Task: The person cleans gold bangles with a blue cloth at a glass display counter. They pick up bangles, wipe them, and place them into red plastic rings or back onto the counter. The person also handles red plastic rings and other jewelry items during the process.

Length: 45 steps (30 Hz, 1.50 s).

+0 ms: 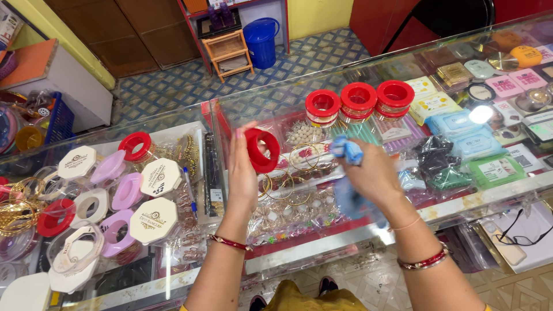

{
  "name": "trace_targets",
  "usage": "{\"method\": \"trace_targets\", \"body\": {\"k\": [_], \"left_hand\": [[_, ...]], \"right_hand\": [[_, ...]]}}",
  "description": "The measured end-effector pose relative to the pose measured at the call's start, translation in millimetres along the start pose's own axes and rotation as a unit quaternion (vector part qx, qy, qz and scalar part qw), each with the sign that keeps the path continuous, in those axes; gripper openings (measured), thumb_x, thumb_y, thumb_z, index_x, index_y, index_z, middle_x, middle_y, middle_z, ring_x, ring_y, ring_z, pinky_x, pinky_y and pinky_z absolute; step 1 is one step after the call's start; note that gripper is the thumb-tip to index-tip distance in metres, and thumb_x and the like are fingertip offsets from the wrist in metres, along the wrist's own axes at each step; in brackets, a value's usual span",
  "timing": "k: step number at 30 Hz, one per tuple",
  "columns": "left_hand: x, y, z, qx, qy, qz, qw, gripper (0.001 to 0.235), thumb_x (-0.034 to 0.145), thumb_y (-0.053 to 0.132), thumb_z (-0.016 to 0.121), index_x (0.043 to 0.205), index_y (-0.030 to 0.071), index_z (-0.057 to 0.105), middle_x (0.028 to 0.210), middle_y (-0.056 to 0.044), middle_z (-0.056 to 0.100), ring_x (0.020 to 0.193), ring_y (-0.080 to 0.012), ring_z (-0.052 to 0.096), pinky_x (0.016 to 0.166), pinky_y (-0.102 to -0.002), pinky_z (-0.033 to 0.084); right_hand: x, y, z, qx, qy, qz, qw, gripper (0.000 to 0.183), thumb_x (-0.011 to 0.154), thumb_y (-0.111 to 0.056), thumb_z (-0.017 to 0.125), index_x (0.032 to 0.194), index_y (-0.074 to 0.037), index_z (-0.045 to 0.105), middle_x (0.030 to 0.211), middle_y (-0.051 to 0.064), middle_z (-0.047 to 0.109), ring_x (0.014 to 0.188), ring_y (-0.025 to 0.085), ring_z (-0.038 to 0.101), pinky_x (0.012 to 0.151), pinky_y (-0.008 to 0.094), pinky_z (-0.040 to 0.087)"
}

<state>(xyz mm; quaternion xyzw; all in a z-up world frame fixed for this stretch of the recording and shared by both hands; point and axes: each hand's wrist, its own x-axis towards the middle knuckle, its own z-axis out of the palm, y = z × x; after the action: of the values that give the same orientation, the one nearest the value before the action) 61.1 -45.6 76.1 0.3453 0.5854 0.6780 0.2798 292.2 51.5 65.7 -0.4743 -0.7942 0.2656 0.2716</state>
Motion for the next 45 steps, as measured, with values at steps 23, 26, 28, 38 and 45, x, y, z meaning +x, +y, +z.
{"method": "trace_targets", "body": {"k": [23,26,28,38,45], "left_hand": [[-52.8,-40.4,96.3,0.194,-0.081,0.12,0.97,0.032,0.087,-0.015,0.054,0.107,0.004,0.07,0.107,-0.016,0.072,0.101,-0.0323,0.072,0.09,-0.04,0.056],[-42.4,-14.0,58.6,0.282,-0.035,0.117,0.952,0.033,0.08,-0.01,0.065,0.107,0.008,0.07,0.102,-0.014,0.071,0.096,-0.0327,0.07,0.085,-0.042,0.055],[-37.6,2.1,24.3,0.363,-0.081,0.105,0.923,0.031,0.073,-0.004,0.073,0.101,0.009,0.067,0.103,-0.01,0.072,0.101,-0.0274,0.07,0.091,-0.04,0.054],[-48.4,-3.5,-25.6,0.514,-0.157,0.091,0.838,0.016,0.072,0.015,0.086,0.086,0.011,0.078,0.107,-0.006,0.069,0.112,-0.0252,0.058,0.101,-0.043,0.043],[-29.0,-34.2,-33.3,0.128,-0.075,-0.021,0.989,0.015,0.092,0.025,0.071,0.091,0.01,0.071,0.124,0.004,0.066,0.113,-0.0157,0.062,0.099,-0.038,0.048]], "right_hand": [[22.5,11.8,-26.6,-0.083,-0.031,-0.225,0.97,0.044,0.076,-0.01,0.072,0.119,-0.017,0.072,0.138,0.008,0.059,0.137,0.028,0.047,0.118,0.056,0.018],[21.3,-4.7,-4.7,-0.103,-0.077,-0.266,0.955,0.036,0.077,-0.018,0.076,0.113,-0.015,0.075,0.129,0.007,0.064,0.131,0.027,0.051,0.117,0.059,0.018],[19.3,-13.5,11.0,-0.137,-0.105,-0.272,0.947,0.032,0.075,-0.019,0.078,0.106,-0.014,0.077,0.124,0.008,0.066,0.127,0.028,0.053,0.114,0.061,0.019],[22.0,-14.3,46.3,-0.248,-0.061,-0.237,0.937,0.005,0.08,-0.006,0.071,0.081,-0.009,0.075,0.099,0.008,0.068,0.113,0.028,0.058,0.114,0.06,0.027],[24.3,-7.3,57.9,0.385,-0.223,0.026,0.895,0.012,0.1,-0.014,0.067,0.107,-0.005,0.069,0.106,0.004,0.071,0.103,0.018,0.057,0.094,0.043,0.044]]}}
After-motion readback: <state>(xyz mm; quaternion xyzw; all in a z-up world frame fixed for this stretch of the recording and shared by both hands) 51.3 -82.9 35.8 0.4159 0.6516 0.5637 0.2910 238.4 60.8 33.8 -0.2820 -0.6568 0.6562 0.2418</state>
